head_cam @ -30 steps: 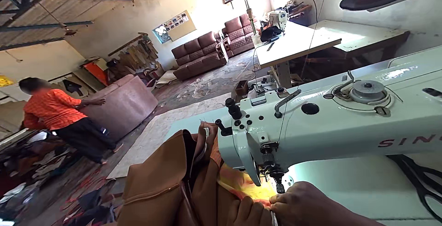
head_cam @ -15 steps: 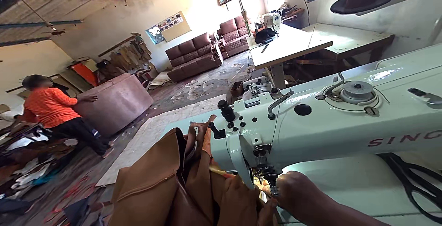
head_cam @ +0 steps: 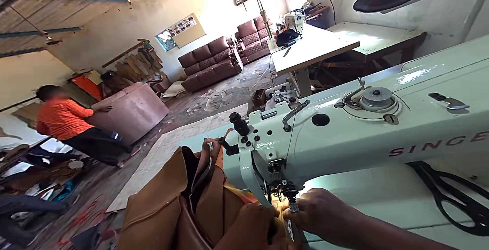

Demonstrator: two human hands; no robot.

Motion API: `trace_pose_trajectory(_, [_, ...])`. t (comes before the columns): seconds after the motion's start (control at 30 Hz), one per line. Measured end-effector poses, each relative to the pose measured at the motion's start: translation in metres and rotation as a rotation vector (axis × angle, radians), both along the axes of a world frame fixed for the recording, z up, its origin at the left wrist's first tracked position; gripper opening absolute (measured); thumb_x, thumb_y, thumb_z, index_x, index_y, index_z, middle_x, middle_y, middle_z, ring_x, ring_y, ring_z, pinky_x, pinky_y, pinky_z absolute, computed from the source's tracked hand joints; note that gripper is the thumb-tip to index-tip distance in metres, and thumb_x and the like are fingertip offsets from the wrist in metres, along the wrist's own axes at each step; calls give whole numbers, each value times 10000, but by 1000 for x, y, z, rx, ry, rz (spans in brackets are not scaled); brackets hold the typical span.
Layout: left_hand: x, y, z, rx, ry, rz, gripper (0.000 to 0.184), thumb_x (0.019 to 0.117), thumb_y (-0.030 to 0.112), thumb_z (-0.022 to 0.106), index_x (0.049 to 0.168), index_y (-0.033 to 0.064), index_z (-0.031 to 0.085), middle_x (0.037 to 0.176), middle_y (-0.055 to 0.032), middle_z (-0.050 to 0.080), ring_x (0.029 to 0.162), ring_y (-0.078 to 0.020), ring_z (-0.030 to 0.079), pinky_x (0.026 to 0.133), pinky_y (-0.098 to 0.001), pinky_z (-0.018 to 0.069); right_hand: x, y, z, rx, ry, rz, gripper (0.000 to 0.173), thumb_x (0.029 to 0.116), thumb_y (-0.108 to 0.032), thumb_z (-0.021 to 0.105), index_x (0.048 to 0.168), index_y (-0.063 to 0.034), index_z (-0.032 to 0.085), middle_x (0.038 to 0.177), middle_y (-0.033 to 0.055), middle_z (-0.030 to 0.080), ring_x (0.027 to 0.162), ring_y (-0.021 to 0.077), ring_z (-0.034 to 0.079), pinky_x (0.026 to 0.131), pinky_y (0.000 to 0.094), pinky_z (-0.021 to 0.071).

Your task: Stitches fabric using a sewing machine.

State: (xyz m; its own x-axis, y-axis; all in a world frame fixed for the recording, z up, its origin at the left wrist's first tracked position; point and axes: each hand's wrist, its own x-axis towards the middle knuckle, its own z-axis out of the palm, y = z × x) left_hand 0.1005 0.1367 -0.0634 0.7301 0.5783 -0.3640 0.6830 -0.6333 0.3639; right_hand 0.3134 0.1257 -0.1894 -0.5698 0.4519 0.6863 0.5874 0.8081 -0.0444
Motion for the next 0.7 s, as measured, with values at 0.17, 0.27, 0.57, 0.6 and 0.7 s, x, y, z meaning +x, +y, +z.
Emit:
trace_pose_trajectory(0.17, [39, -54, 21, 289, 245, 121, 743, 1058, 560, 397, 1383, -86, 572, 1459, -284, 552, 1428, -477, 449, 1194, -632, 269, -5, -6, 8, -12, 0, -30, 77, 914, -73, 622, 869, -89, 683, 640, 47, 582, 507, 199, 587, 445, 328, 472])
trace_pose_trajectory(0.27, [40, -93, 0, 528, 81, 147, 801, 989, 632, 479, 1311, -81, 648, 1395, -271, 614, 1303, -491, 575, 1065, -653, 426, -11, -11, 11, -96, 37, -52, 138, 955, -75, 589, 886, -39, 703, 654, 90, 613, 532, 247, 624, 473, 376, 498])
trace_pose_trajectory(0.57, [40, -114, -31, 844, 220, 226, 435, 909, 122, 650, 1305, -56, 669, 1449, -210, 596, 1283, -508, 579, 945, -652, 478, -8, -11, 25, -507, 39, -16, 237, 1051, -63, 470, 1067, 16, 693, 871, 177, 694, 777, 340, 701, 669, 483, 542])
trace_pose_trajectory(0.6, [40, -112, -21, 751, 201, 250, 398, 939, 80, 598, 1305, -61, 667, 1456, -221, 586, 1303, -511, 563, 974, -660, 467, -8, -11, 22, -517, 71, -3, 237, 1052, -70, 481, 1070, 5, 705, 874, 168, 701, 783, 333, 702, 677, 485, 541])
trace_pose_trajectory(0.7, [40, -97, 7, 519, 174, 300, 358, 992, 48, 504, 1285, -33, 691, 1459, -229, 578, 1344, -476, 543, 1073, -638, 425, -7, -7, 13, -428, 118, 26, 203, 1033, -54, 524, 1069, -35, 722, 877, 137, 705, 765, 309, 707, 651, 480, 558])
